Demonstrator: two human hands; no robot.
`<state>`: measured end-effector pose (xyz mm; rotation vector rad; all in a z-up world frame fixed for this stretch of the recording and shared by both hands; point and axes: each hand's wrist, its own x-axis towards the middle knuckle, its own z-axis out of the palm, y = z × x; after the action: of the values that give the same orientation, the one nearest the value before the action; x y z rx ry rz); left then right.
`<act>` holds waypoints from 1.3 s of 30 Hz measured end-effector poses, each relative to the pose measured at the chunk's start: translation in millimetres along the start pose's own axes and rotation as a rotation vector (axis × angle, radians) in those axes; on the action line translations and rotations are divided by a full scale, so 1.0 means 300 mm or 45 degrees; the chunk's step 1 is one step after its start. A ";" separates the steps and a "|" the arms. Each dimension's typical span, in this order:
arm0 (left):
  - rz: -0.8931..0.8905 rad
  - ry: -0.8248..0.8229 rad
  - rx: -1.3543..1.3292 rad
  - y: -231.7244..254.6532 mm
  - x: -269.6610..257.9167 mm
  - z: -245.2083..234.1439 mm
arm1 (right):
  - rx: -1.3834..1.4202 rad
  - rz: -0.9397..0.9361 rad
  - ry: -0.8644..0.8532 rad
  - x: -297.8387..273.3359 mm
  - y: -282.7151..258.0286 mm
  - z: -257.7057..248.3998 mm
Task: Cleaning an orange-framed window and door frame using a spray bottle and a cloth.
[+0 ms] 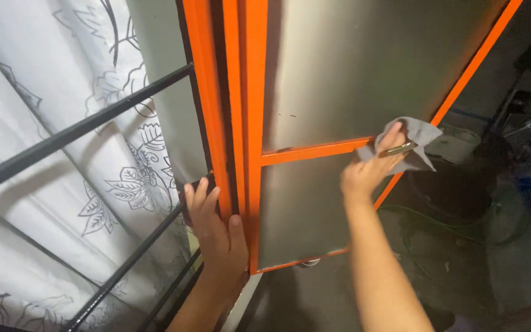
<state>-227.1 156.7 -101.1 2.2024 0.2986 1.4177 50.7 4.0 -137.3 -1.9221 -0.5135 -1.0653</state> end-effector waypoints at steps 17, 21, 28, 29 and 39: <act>0.114 0.138 0.055 -0.034 0.066 -0.145 | 0.074 -1.540 -0.407 0.153 -0.593 -0.118; 0.112 0.174 -0.038 0.000 0.124 -0.132 | -0.007 -1.729 -0.676 0.511 -0.816 -0.226; 0.279 0.247 -0.089 0.122 0.303 -0.123 | -0.443 -1.738 0.198 1.076 -0.884 -0.170; 0.294 0.263 -0.122 0.132 0.313 -0.122 | -0.435 -1.695 0.246 1.091 -0.895 -0.166; 0.242 0.209 -0.291 0.106 0.352 -0.114 | 0.084 -2.046 -0.582 0.621 -0.816 -0.234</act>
<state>-214.6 185.9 10.0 1.9753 -0.0191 1.6496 -47.1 70.7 154.9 -1.4256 -2.5287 -1.3804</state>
